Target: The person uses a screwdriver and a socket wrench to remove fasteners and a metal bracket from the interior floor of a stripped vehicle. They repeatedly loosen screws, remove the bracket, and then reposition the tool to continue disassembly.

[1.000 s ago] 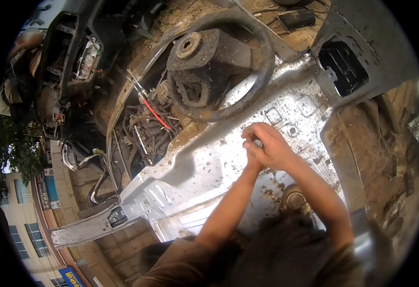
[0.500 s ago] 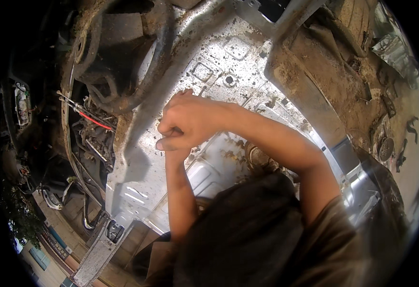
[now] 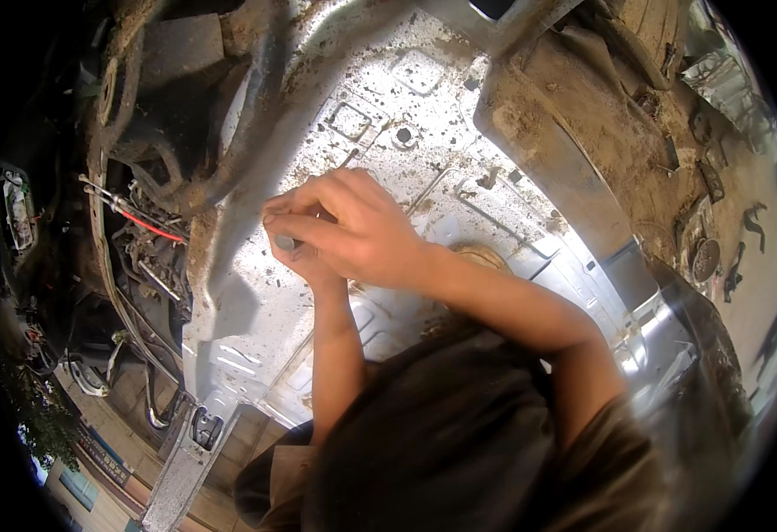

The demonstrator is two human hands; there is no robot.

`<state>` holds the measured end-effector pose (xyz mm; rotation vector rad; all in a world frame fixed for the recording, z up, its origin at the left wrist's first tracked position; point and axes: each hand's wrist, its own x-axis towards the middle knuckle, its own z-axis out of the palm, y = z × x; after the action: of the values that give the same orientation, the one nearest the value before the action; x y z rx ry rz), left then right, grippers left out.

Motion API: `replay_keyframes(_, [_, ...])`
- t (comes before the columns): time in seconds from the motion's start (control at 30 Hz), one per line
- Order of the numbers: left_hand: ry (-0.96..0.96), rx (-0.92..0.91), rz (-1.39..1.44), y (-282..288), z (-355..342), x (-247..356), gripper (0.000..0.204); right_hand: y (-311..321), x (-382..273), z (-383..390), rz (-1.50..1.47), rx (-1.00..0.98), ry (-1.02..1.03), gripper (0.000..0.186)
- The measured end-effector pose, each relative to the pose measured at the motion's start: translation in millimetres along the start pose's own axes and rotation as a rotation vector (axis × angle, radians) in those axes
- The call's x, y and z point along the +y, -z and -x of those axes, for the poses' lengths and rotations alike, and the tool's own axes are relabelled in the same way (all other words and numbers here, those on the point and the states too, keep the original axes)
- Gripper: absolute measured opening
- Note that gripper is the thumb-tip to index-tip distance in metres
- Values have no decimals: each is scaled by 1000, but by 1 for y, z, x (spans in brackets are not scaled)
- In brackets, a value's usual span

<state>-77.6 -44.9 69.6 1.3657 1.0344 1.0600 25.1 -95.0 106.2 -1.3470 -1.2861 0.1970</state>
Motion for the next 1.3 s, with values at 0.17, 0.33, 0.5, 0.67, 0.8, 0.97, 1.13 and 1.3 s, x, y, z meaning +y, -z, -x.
replay_keyframes(0.17, [39,-150,-15,-1,-12,16,27,-5,-1,-9,-4,-29,1,25])
replay_keyframes(0.33, [-66,-269,-137,13,-8,7,28,-15,6,-15,-42,-157,41,31])
replay_keyframes(0.5, [39,-122,-30,43,1,-30,29,-16,7,-16,-75,-128,29,31])
replay_keyframes(0.67, [-73,36,-523,28,0,-29,21,-19,17,-12,-212,132,-52,31])
replay_keyframes(0.8, [-21,113,-221,14,-3,-22,17,-4,26,-21,-253,-47,-42,31])
replay_keyframes(0.97, [-16,-184,-266,12,-9,1,39,-5,30,-34,-391,-202,-12,36])
replay_keyframes(1.13, [42,-335,-156,8,-12,4,39,12,46,-45,-520,-418,35,35])
replay_keyframes(1.3, [-131,-28,-331,12,3,-31,38,-3,29,-43,-433,-337,3,24])
